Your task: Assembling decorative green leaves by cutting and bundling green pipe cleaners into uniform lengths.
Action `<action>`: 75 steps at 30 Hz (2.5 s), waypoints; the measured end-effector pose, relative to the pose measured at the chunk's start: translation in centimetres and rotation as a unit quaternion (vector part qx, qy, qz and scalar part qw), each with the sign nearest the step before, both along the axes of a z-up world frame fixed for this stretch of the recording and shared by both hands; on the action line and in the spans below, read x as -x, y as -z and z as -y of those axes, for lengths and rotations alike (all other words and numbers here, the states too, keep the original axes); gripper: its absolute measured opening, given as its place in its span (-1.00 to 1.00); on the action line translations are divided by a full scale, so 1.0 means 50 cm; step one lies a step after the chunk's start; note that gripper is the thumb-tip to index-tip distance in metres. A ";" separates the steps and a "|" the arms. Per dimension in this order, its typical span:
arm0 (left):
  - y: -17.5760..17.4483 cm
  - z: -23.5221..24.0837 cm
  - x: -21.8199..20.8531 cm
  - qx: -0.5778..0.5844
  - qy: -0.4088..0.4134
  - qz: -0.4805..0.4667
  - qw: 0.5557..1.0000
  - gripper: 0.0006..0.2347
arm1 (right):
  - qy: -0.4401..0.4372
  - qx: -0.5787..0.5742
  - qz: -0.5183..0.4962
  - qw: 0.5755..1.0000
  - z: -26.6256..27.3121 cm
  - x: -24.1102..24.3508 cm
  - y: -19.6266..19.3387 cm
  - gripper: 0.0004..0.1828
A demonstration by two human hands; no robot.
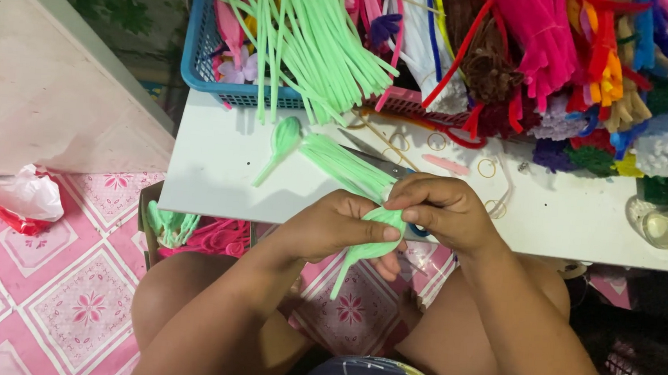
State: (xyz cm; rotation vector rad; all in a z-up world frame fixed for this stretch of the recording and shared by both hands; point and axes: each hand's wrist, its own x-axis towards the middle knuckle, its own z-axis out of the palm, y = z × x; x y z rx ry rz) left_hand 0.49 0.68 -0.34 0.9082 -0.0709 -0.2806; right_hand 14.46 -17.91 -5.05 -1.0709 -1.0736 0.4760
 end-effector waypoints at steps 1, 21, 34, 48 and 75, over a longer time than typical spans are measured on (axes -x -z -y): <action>-0.002 -0.001 0.002 -0.010 -0.001 0.006 1.000 -0.85 | -0.001 -0.001 -0.006 1.000 -0.001 0.000 0.004 -0.81; 0.059 -0.094 -0.035 -0.285 -0.168 0.121 0.936 -0.97 | 0.114 0.021 -0.043 0.992 -0.029 -0.008 -0.030 -0.65; 0.165 -0.386 0.025 -0.598 -0.283 -0.127 0.739 -0.89 | 0.228 0.258 0.144 0.928 -0.098 -0.034 -0.016 -0.87; 0.015 -0.332 -0.010 -0.624 -0.361 -0.079 0.688 -0.83 | 0.259 0.303 0.514 0.760 -0.432 -0.076 -0.102 -0.77; -0.032 -0.175 -0.008 -0.697 -0.415 0.220 0.542 -0.87 | 0.316 0.295 0.368 0.823 0.037 -0.052 -0.198 -0.77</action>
